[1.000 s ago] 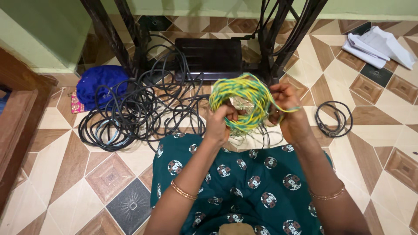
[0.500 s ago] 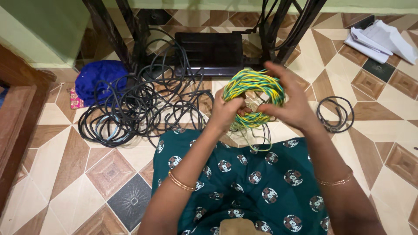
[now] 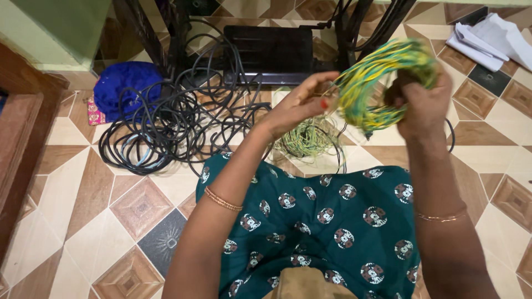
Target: The person sits on the floor and untangles a bundle of yellow and green wires, coiling them into a neat bundle. They also handle a black cable, separating it from the tangled mass.
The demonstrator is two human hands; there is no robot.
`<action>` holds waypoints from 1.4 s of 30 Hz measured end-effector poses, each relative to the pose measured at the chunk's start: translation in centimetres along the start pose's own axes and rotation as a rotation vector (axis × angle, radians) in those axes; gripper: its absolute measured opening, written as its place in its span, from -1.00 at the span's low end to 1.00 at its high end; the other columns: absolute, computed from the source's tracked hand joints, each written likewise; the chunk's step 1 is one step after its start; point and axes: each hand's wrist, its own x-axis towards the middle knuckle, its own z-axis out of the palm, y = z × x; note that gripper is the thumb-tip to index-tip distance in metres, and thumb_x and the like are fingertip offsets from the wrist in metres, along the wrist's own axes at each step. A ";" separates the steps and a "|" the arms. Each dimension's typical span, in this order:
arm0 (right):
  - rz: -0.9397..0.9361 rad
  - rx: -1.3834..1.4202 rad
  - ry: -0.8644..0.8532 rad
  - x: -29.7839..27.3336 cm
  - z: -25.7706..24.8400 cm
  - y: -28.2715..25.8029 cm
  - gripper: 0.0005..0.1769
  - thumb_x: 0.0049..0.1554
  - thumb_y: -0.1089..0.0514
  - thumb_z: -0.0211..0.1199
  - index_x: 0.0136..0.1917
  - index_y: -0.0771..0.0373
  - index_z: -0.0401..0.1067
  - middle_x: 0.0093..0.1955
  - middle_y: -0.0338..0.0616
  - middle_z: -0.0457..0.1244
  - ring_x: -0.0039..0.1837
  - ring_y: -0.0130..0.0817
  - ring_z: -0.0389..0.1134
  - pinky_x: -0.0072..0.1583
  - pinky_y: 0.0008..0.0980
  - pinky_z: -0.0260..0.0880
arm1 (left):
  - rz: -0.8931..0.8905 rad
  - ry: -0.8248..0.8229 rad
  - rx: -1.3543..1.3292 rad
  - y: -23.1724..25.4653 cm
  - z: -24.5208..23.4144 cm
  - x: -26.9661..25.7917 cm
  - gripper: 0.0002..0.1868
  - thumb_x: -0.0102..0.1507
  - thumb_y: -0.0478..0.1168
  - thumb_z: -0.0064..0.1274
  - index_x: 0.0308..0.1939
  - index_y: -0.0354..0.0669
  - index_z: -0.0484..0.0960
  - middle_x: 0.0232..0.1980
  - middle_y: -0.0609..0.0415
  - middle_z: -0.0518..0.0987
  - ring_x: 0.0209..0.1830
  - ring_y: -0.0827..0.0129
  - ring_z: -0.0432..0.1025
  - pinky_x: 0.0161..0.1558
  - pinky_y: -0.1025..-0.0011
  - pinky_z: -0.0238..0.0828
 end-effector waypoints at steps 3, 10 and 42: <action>-0.009 0.107 0.047 0.4 -0.2 -2.4 -0.83 0.27 0.46 0.10 0.12 0.36 0.38 -0.20 -0.18 0.24 -0.35 -0.48 0.20 -0.30 -0.53 0.21 | 0.051 0.019 0.082 -3.3 -1.2 0.0 -0.29 0.39 0.24 -0.21 0.46 -0.14 0.43 0.41 -0.10 0.50 0.47 0.22 0.35 0.43 0.29 0.25; 0.021 0.229 0.101 0.5 -2.4 -1.5 -0.93 0.28 0.40 0.13 0.06 0.39 0.38 -0.14 -0.09 0.28 -0.30 -0.46 0.22 -0.25 -0.53 0.22 | -0.090 -0.033 0.108 -8.9 0.0 0.8 -0.51 0.39 0.01 -0.12 0.26 -0.17 0.60 0.42 0.02 0.44 0.27 0.31 0.46 0.27 0.29 0.42; 0.356 0.869 0.464 -2.0 -19.3 23.4 -0.61 0.21 0.18 0.24 0.28 0.34 0.43 0.24 0.03 0.37 0.28 -0.07 0.42 0.38 -0.05 0.46 | -0.151 1.211 0.778 -5.7 -16.3 -6.0 -0.62 0.40 -0.01 0.07 -0.29 -0.29 0.66 -0.46 -0.03 0.57 -0.46 0.41 0.39 -0.31 0.37 0.33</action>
